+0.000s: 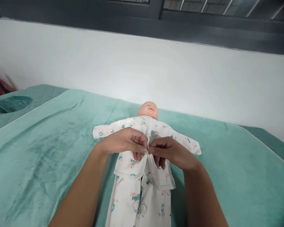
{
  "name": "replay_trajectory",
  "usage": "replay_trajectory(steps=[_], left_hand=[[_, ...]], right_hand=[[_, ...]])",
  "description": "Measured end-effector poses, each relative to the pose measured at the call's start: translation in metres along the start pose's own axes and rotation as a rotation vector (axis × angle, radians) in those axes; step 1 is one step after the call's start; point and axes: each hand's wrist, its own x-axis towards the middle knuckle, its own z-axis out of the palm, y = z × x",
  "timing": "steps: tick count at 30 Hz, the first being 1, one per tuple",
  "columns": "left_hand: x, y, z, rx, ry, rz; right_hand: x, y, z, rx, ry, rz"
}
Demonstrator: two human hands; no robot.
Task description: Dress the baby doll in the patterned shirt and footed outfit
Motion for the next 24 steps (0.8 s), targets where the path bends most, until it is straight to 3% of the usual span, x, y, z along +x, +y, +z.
replay_trajectory(steps=[14,18,24], left_hand=[[0.001,0.003,0.005,-0.008,0.042,-0.050],[0.001,0.004,0.005,0.015,0.050,-0.061],[0.000,0.003,0.005,0.015,0.039,-0.020]], right_hand=[[0.000,0.005,-0.004,0.014,-0.037,-0.006],[0.001,0.003,0.002,-0.059,0.028,0.021],[0.000,-0.003,0.013,-0.219,0.163,-0.054]])
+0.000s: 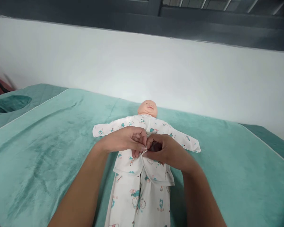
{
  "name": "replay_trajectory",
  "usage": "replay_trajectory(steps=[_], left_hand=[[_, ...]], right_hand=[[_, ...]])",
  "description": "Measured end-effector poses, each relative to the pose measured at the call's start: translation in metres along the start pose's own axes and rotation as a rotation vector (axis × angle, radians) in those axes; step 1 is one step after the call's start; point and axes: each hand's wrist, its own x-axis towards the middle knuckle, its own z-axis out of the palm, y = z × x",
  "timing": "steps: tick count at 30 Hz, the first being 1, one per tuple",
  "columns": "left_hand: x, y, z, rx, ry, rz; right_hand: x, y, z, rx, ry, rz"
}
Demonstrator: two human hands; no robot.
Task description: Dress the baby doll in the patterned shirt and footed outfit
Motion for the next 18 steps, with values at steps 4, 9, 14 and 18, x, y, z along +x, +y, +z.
replay_trajectory(steps=[4,9,14,18], left_hand=[[-0.002,0.004,0.003,0.065,0.053,-0.055],[-0.006,0.008,0.008,0.168,0.123,-0.125],[-0.010,0.003,0.012,0.224,0.168,-0.107],[-0.012,-0.001,0.016,0.246,0.212,-0.090]], right_hand=[[0.000,-0.002,0.002,-0.161,0.065,-0.063],[0.001,-0.001,0.001,-0.151,0.039,-0.045],[0.002,0.000,-0.001,-0.116,0.012,-0.044],[0.001,0.001,-0.003,-0.128,0.000,-0.055]])
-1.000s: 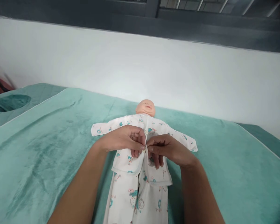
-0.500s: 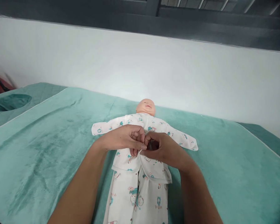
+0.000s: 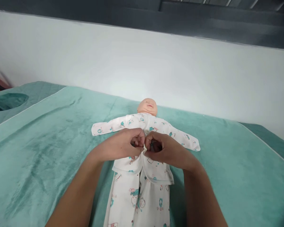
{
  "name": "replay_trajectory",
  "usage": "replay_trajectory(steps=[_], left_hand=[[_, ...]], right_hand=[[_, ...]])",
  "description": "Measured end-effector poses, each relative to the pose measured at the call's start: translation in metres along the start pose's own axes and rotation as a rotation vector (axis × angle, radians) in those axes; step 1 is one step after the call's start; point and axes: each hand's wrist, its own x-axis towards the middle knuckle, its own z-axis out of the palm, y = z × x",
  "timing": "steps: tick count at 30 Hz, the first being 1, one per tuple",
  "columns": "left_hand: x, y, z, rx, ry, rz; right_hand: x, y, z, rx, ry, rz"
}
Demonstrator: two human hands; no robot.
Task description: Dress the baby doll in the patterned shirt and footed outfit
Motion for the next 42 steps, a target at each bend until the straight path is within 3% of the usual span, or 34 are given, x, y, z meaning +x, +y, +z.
replay_trajectory(steps=[7,22,42], left_hand=[[0.002,-0.005,-0.001,0.032,0.027,0.028],[0.007,-0.014,-0.009,-0.253,-0.121,0.076],[0.007,-0.015,-0.011,-0.256,-0.137,0.096]], right_hand=[[0.000,0.002,-0.001,0.053,-0.043,0.005],[0.002,0.008,-0.003,0.172,-0.089,0.041],[0.003,0.011,-0.003,0.226,-0.087,0.031]])
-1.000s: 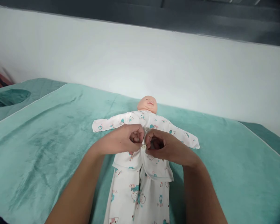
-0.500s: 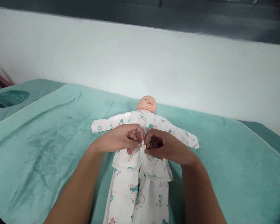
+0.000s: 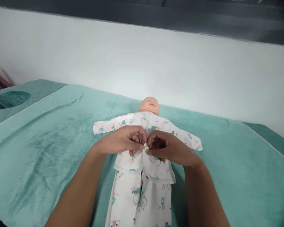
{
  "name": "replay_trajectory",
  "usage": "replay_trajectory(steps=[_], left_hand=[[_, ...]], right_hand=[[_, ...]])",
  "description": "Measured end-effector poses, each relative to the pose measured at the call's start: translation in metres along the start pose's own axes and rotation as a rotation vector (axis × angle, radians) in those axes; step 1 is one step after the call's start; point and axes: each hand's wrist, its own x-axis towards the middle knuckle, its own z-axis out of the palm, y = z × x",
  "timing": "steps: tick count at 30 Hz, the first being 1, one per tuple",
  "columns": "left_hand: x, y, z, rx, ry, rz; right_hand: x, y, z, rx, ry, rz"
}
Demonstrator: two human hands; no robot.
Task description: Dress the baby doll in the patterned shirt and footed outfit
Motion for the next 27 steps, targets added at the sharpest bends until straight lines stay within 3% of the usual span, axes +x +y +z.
replay_trajectory(steps=[27], left_hand=[[-0.0007,0.0021,0.0002,0.024,-0.004,-0.002]], right_hand=[[0.0024,0.0027,-0.0020,0.064,-0.002,0.001]])
